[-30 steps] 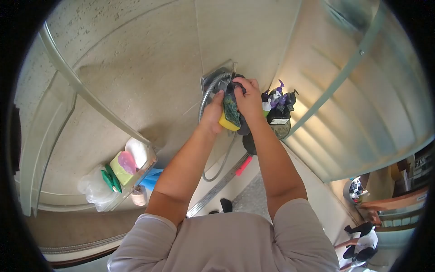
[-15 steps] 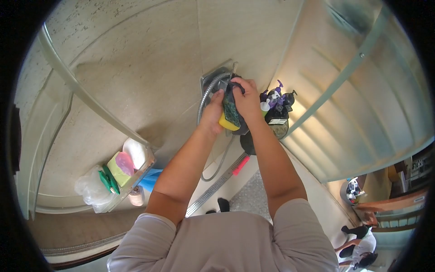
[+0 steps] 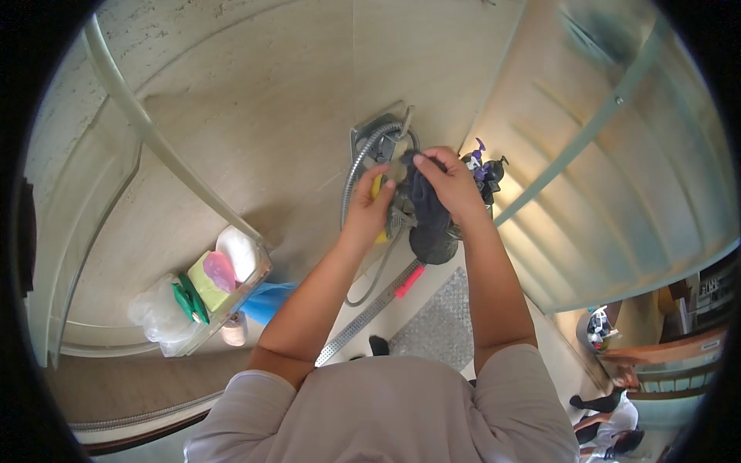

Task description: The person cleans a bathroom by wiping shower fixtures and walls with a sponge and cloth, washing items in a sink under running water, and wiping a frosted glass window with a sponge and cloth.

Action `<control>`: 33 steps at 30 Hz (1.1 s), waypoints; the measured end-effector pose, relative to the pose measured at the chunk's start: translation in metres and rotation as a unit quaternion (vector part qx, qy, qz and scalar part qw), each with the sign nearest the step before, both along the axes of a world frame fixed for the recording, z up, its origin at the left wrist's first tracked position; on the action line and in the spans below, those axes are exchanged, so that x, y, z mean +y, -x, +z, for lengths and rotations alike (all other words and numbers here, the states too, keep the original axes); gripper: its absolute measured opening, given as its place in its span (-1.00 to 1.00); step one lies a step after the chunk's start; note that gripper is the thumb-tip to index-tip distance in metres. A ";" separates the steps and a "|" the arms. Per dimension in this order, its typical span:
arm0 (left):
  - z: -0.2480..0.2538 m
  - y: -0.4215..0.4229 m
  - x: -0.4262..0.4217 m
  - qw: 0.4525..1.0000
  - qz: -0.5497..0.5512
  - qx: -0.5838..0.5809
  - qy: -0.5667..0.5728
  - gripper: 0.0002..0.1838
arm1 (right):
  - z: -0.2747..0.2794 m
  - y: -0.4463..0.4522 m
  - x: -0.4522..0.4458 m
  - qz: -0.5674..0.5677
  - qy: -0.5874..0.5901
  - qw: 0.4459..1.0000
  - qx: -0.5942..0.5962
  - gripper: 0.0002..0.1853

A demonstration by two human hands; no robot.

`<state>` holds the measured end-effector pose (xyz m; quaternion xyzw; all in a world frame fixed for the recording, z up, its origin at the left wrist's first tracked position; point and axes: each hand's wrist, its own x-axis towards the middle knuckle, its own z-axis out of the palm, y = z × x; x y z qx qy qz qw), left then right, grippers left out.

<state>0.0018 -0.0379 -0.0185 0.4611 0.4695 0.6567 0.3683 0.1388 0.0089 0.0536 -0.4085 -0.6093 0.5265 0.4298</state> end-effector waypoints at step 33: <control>0.128 0.022 0.068 0.765 0.054 0.639 0.056 -0.78 | -0.038 0.048 0.052 -0.059 -0.037 0.987 0.147 -0.70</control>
